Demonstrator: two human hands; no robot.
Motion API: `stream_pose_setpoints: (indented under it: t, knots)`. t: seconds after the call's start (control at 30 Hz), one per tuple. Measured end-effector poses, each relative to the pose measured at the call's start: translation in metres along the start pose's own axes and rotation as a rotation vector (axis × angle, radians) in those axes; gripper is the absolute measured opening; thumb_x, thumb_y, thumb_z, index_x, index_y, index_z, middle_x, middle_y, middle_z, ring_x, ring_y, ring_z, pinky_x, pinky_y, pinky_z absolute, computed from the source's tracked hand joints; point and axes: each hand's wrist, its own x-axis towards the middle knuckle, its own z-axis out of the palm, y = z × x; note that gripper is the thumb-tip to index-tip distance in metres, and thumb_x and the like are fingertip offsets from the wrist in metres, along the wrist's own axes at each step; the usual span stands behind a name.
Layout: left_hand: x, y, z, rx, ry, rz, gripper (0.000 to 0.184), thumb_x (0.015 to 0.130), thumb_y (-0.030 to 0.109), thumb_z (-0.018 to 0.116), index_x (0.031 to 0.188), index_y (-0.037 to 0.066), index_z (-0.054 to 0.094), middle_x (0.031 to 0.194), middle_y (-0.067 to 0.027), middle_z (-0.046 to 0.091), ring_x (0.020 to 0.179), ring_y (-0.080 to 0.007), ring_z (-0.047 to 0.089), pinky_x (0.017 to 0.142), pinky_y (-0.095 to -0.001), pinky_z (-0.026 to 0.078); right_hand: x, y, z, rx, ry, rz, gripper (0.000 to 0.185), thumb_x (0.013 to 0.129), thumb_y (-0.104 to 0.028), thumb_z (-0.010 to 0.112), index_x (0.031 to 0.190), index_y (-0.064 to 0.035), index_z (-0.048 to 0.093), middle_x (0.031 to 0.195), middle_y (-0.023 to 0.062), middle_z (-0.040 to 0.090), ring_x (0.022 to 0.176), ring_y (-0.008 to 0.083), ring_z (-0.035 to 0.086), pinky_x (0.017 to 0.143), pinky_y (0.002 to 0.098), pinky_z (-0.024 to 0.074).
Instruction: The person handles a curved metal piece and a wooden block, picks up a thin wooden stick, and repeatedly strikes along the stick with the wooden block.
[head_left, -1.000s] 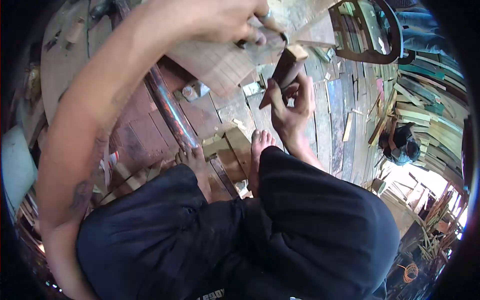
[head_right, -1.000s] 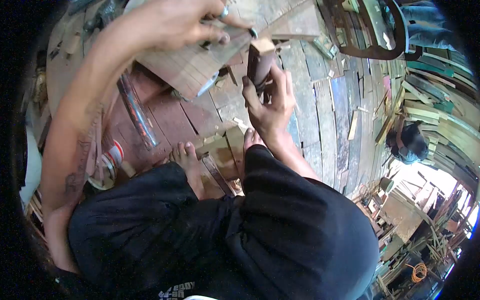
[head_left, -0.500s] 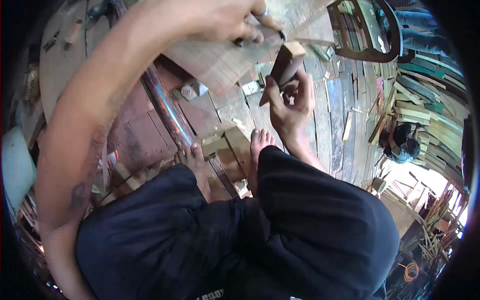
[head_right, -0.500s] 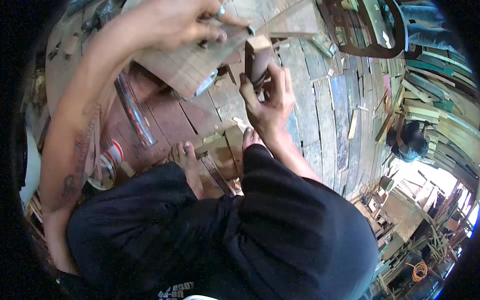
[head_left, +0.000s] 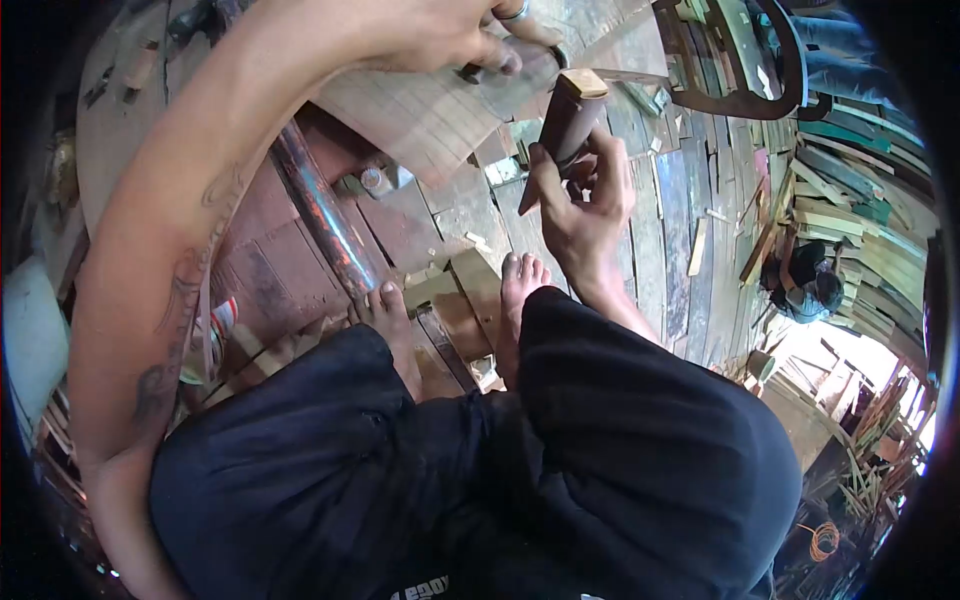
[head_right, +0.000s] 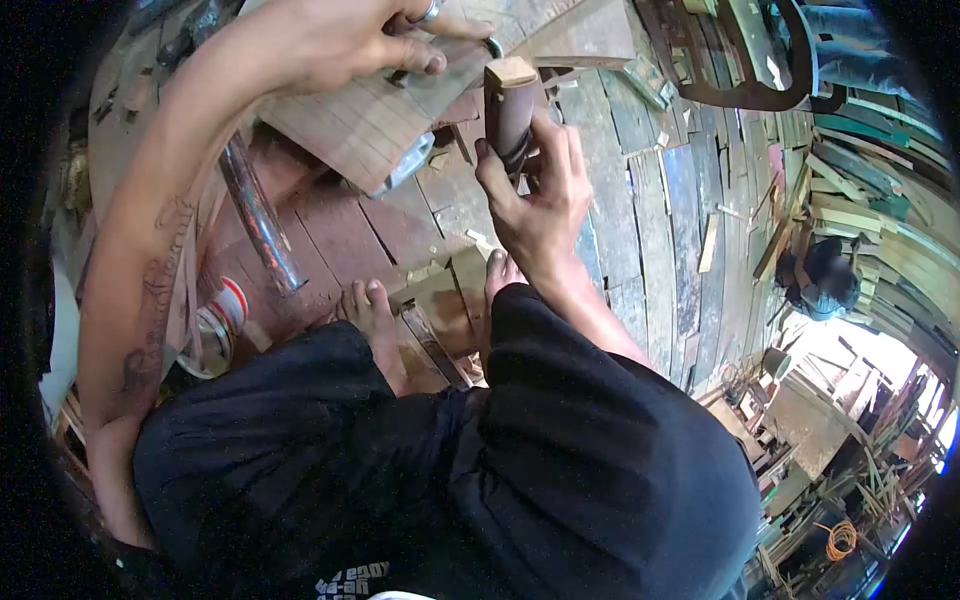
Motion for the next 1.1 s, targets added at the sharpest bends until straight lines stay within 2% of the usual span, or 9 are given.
stream_pose_setpoints:
  t: [0.13, 0.17, 0.27, 0.33, 0.43, 0.5, 0.53, 0.6, 1.1]
  knots:
    - [-0.007, -0.003, 0.012, -0.001, 0.015, 0.186, 0.027, 0.1, 0.023, 0.066, 0.12, 0.007, 0.075, 0.083, -0.0062, 0.065, 0.064, -0.0125, 0.051, 0.053, -0.0327, 0.045, 0.023, -0.01, 0.003, 0.089, 0.039, -0.056, 0.039, 0.081, -0.014, 0.083, 0.114, -0.0042, 0.066, 0.085, 0.0073, 0.058, 0.065, 0.0146, 0.06, 0.057, 0.029, 0.053]
    - [0.007, 0.008, 0.009, 0.022, -0.103, -0.118, 0.024, 0.099, 0.021, 0.067, 0.114, 0.003, 0.074, 0.083, -0.0067, 0.063, 0.065, -0.0127, 0.049, 0.053, -0.0307, 0.045, 0.013, -0.002, 0.001, -0.004, 0.028, -0.108, 0.039, 0.081, -0.014, 0.083, 0.114, -0.0044, 0.066, 0.085, 0.0074, 0.059, 0.065, 0.0147, 0.061, 0.058, 0.0296, 0.0539]
    - [-0.008, 0.005, 0.015, 0.178, 0.095, 0.019, 0.021, 0.099, 0.02, 0.067, 0.11, 0.003, 0.074, 0.082, -0.0071, 0.061, 0.064, -0.0125, 0.044, 0.053, -0.0273, 0.044, 0.001, 0.006, 0.002, 0.028, -0.007, -0.023, 0.04, 0.079, -0.013, 0.084, 0.114, -0.0044, 0.066, 0.085, 0.0081, 0.059, 0.065, 0.0167, 0.062, 0.059, 0.0304, 0.0544]
    - [0.011, 0.005, 0.011, -0.06, -0.107, -0.161, 0.026, 0.099, 0.02, 0.067, 0.118, 0.004, 0.074, 0.09, -0.012, 0.068, 0.071, -0.0192, 0.057, 0.061, -0.0352, 0.051, 0.021, -0.011, 0.002, 0.094, 0.033, -0.035, 0.039, 0.078, -0.013, 0.084, 0.112, -0.0051, 0.066, 0.085, 0.0082, 0.06, 0.066, 0.017, 0.064, 0.06, 0.0303, 0.0552]
    - [0.0, 0.005, 0.01, 0.068, -0.019, -0.043, 0.027, 0.1, 0.016, 0.066, 0.124, 0.009, 0.074, 0.099, -0.0137, 0.072, 0.079, -0.0226, 0.064, 0.068, -0.0393, 0.054, 0.005, -0.007, -0.001, -0.029, 0.007, -0.072, 0.035, 0.079, -0.011, 0.082, 0.109, -0.0049, 0.066, 0.085, 0.0077, 0.06, 0.066, 0.0171, 0.063, 0.059, 0.0304, 0.0542]
    - [-0.01, -0.01, 0.021, 0.17, 0.267, 0.407, 0.025, 0.1, 0.017, 0.066, 0.122, 0.011, 0.076, 0.096, -0.0109, 0.073, 0.073, -0.017, 0.061, 0.064, -0.0355, 0.053, 0.003, -0.002, 0.003, 0.029, 0.003, -0.04, 0.034, 0.08, -0.011, 0.082, 0.109, -0.0049, 0.066, 0.084, 0.0075, 0.059, 0.065, 0.0175, 0.06, 0.057, 0.031, 0.0505]
    - [-0.005, -0.008, 0.018, 0.164, 0.257, 0.407, 0.025, 0.1, 0.017, 0.066, 0.122, 0.011, 0.076, 0.096, -0.0109, 0.073, 0.073, -0.017, 0.061, 0.064, -0.0355, 0.053, 0.007, -0.002, 0.005, 0.027, -0.001, -0.029, 0.034, 0.08, -0.011, 0.082, 0.109, -0.0049, 0.066, 0.084, 0.0075, 0.059, 0.065, 0.0175, 0.06, 0.057, 0.031, 0.0505]
    - [0.004, 0.013, 0.01, -0.072, -0.101, -0.174, 0.027, 0.101, 0.021, 0.065, 0.126, 0.013, 0.075, 0.095, -0.0105, 0.071, 0.067, -0.0143, 0.054, 0.057, -0.0317, 0.049, 0.021, -0.008, 0.007, 0.146, 0.049, -0.015, 0.036, 0.079, -0.013, 0.084, 0.11, -0.0057, 0.066, 0.084, 0.0077, 0.059, 0.065, 0.0178, 0.06, 0.057, 0.0317, 0.0498]
    - [0.0, 0.0, 0.026, -0.123, 0.037, 0.038, 0.025, 0.1, 0.024, 0.066, 0.114, 0.006, 0.076, 0.079, -0.0072, 0.066, 0.064, -0.0135, 0.051, 0.055, -0.0299, 0.046, 0.014, -0.006, 0.005, 0.134, 0.033, 0.022, 0.039, 0.081, -0.013, 0.083, 0.114, -0.0019, 0.066, 0.091, 0.0103, 0.063, 0.069, 0.0167, 0.065, 0.058, 0.0289, 0.0553]
